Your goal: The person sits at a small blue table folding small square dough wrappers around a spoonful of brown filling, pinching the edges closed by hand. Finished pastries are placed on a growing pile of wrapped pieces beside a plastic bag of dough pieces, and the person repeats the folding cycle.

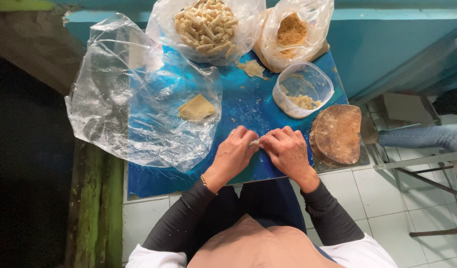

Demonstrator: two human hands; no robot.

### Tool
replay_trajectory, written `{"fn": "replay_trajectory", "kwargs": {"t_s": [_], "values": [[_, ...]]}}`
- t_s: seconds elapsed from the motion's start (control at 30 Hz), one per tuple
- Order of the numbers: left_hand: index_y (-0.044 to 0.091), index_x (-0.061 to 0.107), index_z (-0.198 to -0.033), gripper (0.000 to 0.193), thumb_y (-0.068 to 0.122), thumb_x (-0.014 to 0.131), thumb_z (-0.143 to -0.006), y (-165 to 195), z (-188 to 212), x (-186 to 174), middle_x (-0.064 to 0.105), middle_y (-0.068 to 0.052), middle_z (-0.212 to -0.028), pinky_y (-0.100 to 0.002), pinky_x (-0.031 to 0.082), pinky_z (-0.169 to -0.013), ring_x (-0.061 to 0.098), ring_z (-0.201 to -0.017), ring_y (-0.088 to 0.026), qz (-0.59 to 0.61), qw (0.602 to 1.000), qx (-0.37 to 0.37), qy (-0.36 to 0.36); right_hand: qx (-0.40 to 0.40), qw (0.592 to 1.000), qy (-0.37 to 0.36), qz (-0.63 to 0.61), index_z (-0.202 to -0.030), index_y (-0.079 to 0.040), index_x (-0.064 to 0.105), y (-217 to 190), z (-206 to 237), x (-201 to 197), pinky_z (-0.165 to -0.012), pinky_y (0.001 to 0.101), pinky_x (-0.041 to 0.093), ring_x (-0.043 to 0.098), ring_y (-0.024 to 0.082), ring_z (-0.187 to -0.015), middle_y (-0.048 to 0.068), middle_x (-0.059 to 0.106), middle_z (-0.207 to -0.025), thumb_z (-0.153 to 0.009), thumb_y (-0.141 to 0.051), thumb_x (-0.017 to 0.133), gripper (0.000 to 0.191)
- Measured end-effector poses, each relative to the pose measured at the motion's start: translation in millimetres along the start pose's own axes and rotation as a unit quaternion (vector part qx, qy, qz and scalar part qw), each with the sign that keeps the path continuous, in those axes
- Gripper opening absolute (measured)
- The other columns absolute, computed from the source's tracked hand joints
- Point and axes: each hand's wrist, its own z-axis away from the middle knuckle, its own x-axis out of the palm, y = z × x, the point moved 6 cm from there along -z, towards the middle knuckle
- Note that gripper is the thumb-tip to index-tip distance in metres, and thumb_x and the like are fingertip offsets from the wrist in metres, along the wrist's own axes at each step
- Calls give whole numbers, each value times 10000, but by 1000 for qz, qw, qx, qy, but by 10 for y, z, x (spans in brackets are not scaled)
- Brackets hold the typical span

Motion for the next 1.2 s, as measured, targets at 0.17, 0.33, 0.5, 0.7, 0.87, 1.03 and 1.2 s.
{"fn": "replay_trajectory", "kwargs": {"t_s": [0.17,0.33,0.5,0.7,0.87,1.03,1.2], "values": [[94,650,-976,63,84,685,-924,-14,-34,38,600,-89,-976,-407,548,-770,640,-965,-310,-46,999,7,-12,-4,1000,22,-1,-1001,-191,740,-10,-13,11,-762,381,420,615,228,-944,-15,684,-1032,-861,-192,768,142],[47,647,-1002,175,97,698,-842,-58,-28,71,592,-134,-985,-428,536,-736,628,-939,-344,-3,1000,3,23,-19,1000,17,-3,-1068,-181,743,-50,-12,20,-815,386,430,628,199,-994,-51,703,-1061,-859,-190,771,211],[47,622,-957,77,97,663,-915,-118,-45,130,591,-140,-973,-439,539,-773,632,-952,-354,-27,998,-43,35,-47,999,11,-18,-1068,-149,726,-86,-147,-15,-824,394,429,630,244,-993,2,709,-1060,-793,-211,780,286],[65,668,-994,192,237,595,-1034,-225,-22,-24,629,-135,-950,-456,515,-743,650,-866,-363,120,979,-146,80,-76,994,-18,-70,-1025,-139,720,-91,-535,-146,-855,411,447,653,224,-905,7,730,-960,-830,-125,772,202],[71,673,-1021,236,288,581,-1035,-87,-44,-175,643,-136,-979,-450,527,-751,657,-886,-364,139,978,-123,96,-106,991,51,-65,-1043,-121,698,146,-1411,-92,-870,436,451,651,289,-1019,59,733,-1053,-926,-64,728,133],[79,662,-959,220,283,607,-1022,-21,-27,-235,630,-123,-932,-441,537,-716,663,-854,-340,97,986,-108,82,-122,986,100,54,-1086,-156,746,268,-2799,483,-854,452,452,637,287,-1054,77,706,-1014,-962,-86,707,148],[57,628,-887,223,239,621,-1014,-25,26,-181,600,-137,-888,-461,522,-700,636,-821,-347,21,994,-71,80,-173,970,154,69,-1151,-112,764,-75,-2953,798,-797,444,463,631,280,-969,90,699,-1004,-908,-124,727,246]]}}
